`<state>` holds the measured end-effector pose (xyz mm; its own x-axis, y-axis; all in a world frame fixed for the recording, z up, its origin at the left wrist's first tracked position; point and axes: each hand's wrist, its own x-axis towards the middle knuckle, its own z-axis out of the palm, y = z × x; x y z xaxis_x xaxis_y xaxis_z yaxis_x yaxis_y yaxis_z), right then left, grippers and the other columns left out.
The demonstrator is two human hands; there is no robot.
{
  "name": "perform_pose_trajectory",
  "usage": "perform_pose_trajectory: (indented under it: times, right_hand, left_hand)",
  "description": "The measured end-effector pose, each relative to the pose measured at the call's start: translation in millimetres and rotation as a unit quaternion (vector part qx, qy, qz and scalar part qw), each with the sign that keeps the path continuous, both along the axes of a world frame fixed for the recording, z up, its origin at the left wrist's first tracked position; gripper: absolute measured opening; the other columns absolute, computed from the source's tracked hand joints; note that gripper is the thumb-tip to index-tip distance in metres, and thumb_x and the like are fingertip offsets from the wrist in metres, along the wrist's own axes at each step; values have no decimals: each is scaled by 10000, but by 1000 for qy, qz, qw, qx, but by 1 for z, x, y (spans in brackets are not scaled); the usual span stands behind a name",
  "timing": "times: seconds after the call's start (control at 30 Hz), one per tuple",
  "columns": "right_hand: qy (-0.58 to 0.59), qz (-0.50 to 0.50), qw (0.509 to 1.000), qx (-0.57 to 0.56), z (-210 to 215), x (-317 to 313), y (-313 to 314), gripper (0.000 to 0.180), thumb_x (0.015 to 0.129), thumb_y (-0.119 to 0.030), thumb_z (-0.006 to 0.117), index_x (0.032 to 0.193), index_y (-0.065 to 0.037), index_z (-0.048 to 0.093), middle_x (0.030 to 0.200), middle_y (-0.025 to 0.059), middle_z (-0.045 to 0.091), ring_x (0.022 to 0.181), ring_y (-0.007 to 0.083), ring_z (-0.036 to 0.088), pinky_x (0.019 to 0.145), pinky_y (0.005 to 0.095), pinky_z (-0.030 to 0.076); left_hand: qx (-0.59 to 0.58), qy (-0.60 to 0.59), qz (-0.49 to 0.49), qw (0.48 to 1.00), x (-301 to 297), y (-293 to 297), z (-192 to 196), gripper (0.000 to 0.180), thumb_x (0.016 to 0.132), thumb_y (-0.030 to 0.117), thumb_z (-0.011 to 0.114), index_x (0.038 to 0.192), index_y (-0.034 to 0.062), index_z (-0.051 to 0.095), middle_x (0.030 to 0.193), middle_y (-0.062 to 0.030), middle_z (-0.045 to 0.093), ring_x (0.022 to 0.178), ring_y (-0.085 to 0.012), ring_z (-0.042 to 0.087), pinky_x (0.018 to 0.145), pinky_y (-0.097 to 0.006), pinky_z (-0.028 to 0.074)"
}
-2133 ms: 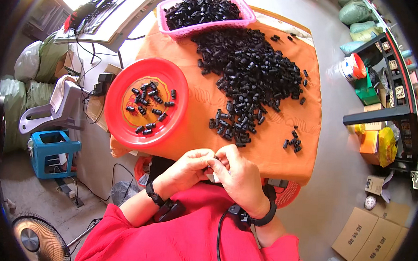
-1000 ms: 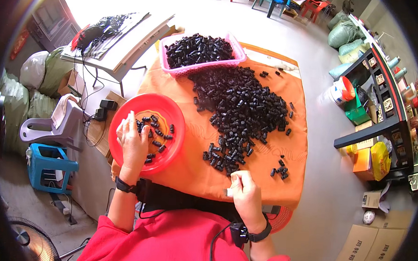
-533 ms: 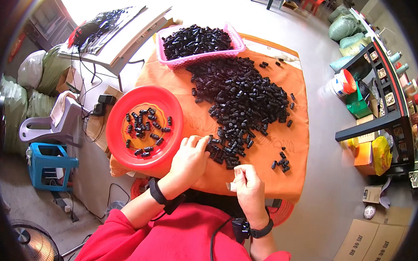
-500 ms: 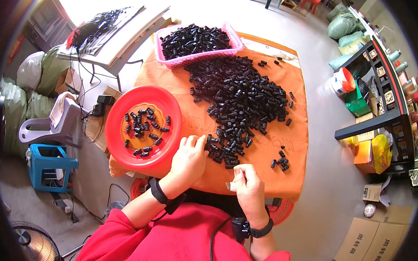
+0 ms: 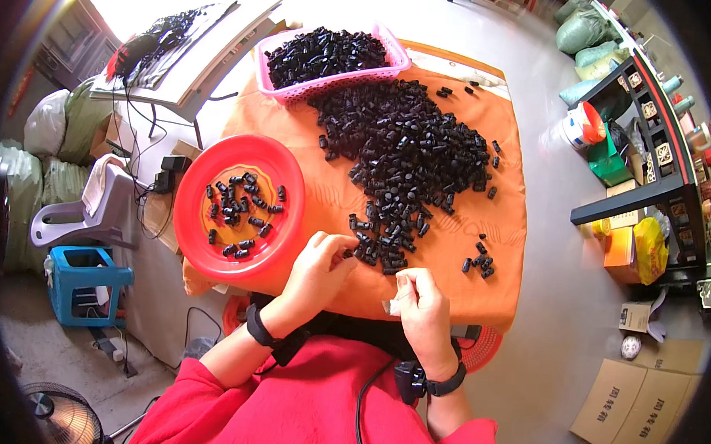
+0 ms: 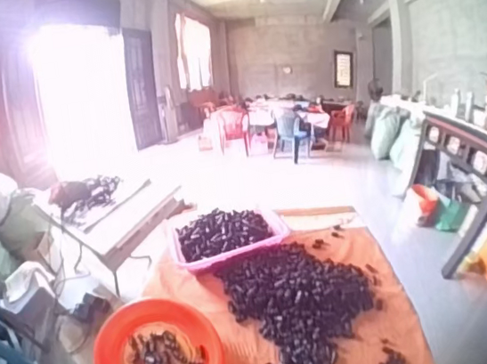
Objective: Assembling small black plastic buckle components by snapping two pieces together.
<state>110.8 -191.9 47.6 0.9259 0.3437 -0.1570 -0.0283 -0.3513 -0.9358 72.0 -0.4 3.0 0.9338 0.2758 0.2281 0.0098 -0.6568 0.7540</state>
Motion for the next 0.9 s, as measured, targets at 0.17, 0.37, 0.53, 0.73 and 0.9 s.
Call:
perform_pose_trajectory:
  times: [0.17, 0.37, 0.53, 0.73, 0.9]
  right_hand:
    - [24, 31, 999, 15, 7, -4, 2, 127, 1019, -135, 562, 1041, -15, 593, 728, 20, 594, 597, 65, 595, 550, 225, 493]
    - [25, 42, 998, 47, 16, -10, 11, 165, 1021, -150, 564, 1130, -27, 583, 754, -3, 584, 608, 31, 519, 569, 194, 466]
    - [0, 67, 996, 57, 16, -12, 16, 168, 984, -81, 609, 1129, -13, 558, 796, 42, 629, 640, 76, 632, 553, 226, 525]
    - [-30, 88, 994, 53, 16, -11, 15, 116, 1005, -76, 568, 1098, -7, 557, 836, 49, 647, 651, 79, 637, 568, 224, 529]
    - [33, 74, 994, 77, 16, -14, 15, 109, 1021, -86, 538, 1092, -6, 561, 850, 51, 656, 659, 80, 644, 578, 227, 530]
  left_hand:
    - [-658, 188, -70, 725, -9, 10, 27, 215, 960, 90, 645, 1155, 2, 625, 1058, -55, 673, 920, -128, 660, 827, -285, 563]
    - [-702, 208, -59, 678, -20, 4, 35, 228, 962, 84, 632, 1172, -3, 615, 1114, -105, 676, 967, -172, 683, 906, -310, 566]
    - [-697, 184, -85, 688, -26, -2, 35, 231, 961, 95, 638, 1166, 1, 590, 1089, -111, 682, 978, -186, 688, 908, -327, 568]
    - [-674, 168, -105, 712, -30, -3, 37, 209, 972, 111, 626, 1146, 4, 579, 1077, -115, 679, 995, -218, 693, 921, -345, 560]
    - [-702, 157, -108, 687, -31, -4, 33, 208, 1000, 176, 595, 1129, 14, 585, 1107, -102, 662, 985, -202, 688, 884, -332, 559]
